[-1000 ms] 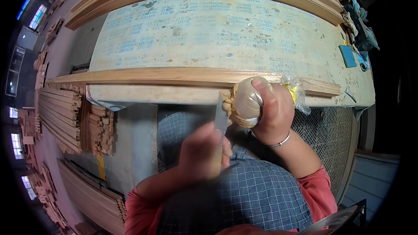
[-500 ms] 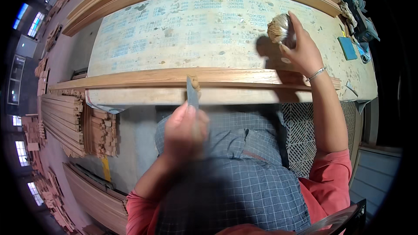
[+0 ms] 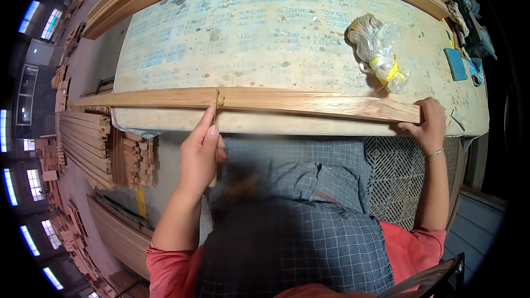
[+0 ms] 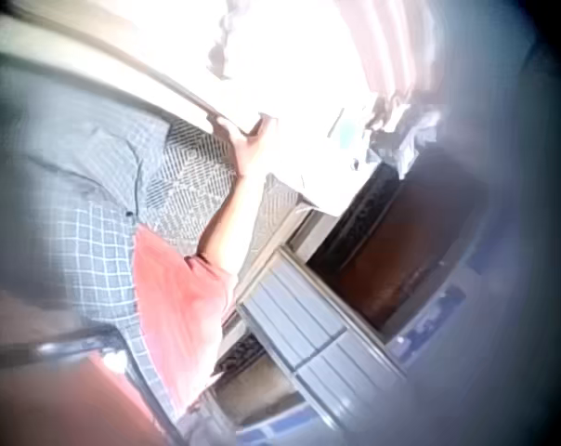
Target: The person uses a chisel to shave and smooth the edges of a long wooden plank on a workbench. They repeatedly scrape along the plank's length, remove shavings, and flip the plank to work on different sides.
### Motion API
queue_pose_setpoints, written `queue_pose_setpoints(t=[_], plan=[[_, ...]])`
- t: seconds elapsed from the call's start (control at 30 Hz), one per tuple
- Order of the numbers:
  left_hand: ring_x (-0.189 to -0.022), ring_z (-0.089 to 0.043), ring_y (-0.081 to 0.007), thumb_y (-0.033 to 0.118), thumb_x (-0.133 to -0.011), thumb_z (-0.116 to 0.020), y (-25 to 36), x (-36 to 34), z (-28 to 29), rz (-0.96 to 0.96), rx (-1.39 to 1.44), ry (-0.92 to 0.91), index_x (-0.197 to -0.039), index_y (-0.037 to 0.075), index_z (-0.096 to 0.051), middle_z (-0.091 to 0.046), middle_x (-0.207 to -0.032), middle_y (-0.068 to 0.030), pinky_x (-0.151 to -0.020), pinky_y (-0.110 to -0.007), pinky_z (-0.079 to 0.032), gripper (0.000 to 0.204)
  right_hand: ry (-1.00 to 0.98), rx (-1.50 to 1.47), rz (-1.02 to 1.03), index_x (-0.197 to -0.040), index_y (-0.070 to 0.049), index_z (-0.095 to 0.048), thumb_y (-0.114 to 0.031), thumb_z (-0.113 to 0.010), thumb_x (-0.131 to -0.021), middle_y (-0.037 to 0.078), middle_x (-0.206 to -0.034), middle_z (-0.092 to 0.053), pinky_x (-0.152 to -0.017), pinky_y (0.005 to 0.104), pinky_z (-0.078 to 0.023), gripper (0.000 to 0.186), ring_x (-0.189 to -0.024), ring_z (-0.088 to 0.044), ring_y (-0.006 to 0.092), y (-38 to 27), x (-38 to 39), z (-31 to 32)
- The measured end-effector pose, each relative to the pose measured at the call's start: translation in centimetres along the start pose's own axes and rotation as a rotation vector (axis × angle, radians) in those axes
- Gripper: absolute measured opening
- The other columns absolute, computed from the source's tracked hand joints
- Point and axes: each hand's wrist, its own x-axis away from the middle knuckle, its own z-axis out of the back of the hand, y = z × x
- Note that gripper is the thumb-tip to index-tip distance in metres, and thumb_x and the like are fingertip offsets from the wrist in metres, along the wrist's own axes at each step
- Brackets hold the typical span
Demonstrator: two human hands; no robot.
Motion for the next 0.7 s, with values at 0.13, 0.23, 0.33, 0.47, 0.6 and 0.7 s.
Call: queue_pose_setpoints(t=[0.13, 0.23, 0.33, 0.47, 0.6, 0.7], plan=[[-0.055, -0.044, -0.0058, 0.016, -0.104, -0.045, -1.2, 0.2, 0.4, -0.031, -0.009, 0.069, -0.149, 0.011, -0.041, -0.047, -0.065, 0.0027, -0.052, -0.023, -0.041, 0.045, 0.048, 0.022, 0.079, -0.090, -0.005, -0.058, -0.054, -0.081, -0.058, 0.011, -0.081, -0.054, -0.071, 0.0408, -0.040, 0.062, -0.078, -0.053, 0.0312, -7.5, -1.0, -1.4], [-0.055, -0.043, -0.0049, 0.016, -0.104, -0.044, -1.5, -0.5, 1.4, -0.023, -0.011, 0.144, -0.149, 0.012, -0.041, -0.046, -0.067, 0.0029, -0.051, -0.022, -0.041, 0.045, 0.073, -0.012, 0.064, -0.087, -0.005, -0.057, -0.056, -0.079, -0.060, 0.010, -0.081, -0.053, -0.069, 0.0398, -0.039, 0.061, -0.077, -0.053, 0.0300, -12.4, -1.5, -1.9], [-0.056, -0.042, -0.0047, 0.015, -0.104, -0.044, -0.6, -0.6, 2.7, 0.020, -0.038, 0.171, -0.149, 0.014, -0.041, -0.045, -0.068, 0.0038, -0.051, -0.022, -0.041, 0.045, 0.102, -0.019, 0.048, -0.086, -0.006, -0.057, -0.057, -0.079, -0.060, 0.008, -0.080, -0.052, -0.068, 0.0386, -0.039, 0.061, -0.075, -0.053, 0.0285, -14.9, -1.5, -2.2], [-0.057, -0.045, -0.0059, 0.018, -0.105, -0.044, 0.1, 0.4, 2.4, -0.071, -0.004, 0.068, -0.151, 0.012, -0.038, -0.047, -0.071, 0.0028, -0.051, -0.020, -0.040, 0.047, 0.131, 0.005, 0.038, -0.080, -0.008, -0.055, -0.056, -0.079, -0.060, 0.008, -0.080, -0.051, -0.069, 0.0391, -0.040, 0.058, -0.076, -0.052, 0.0282, -15.7, -1.6, -2.6], [-0.060, -0.045, -0.0061, 0.013, -0.104, -0.043, -1.0, -0.5, 0.9, -0.154, 0.216, -0.028, -0.152, 0.008, -0.033, -0.048, -0.072, 0.0016, -0.055, -0.020, -0.042, 0.050, 0.130, 0.018, 0.058, -0.079, -0.008, -0.055, -0.056, -0.079, -0.060, 0.008, -0.080, -0.051, -0.071, 0.0392, -0.040, 0.058, -0.077, -0.052, 0.0283, -15.8, -1.7, -2.5], [-0.058, -0.042, -0.0059, 0.014, -0.105, -0.040, -3.3, -2.0, 0.5, -0.221, 0.125, 0.024, -0.154, 0.007, -0.026, -0.049, -0.075, 0.0004, -0.053, -0.019, -0.040, 0.053, 0.147, 0.018, 0.063, -0.079, -0.008, -0.054, -0.057, -0.079, -0.060, 0.008, -0.079, -0.051, -0.070, 0.0389, -0.040, 0.058, -0.076, -0.051, 0.0282, -15.9, -1.7, -2.6]])
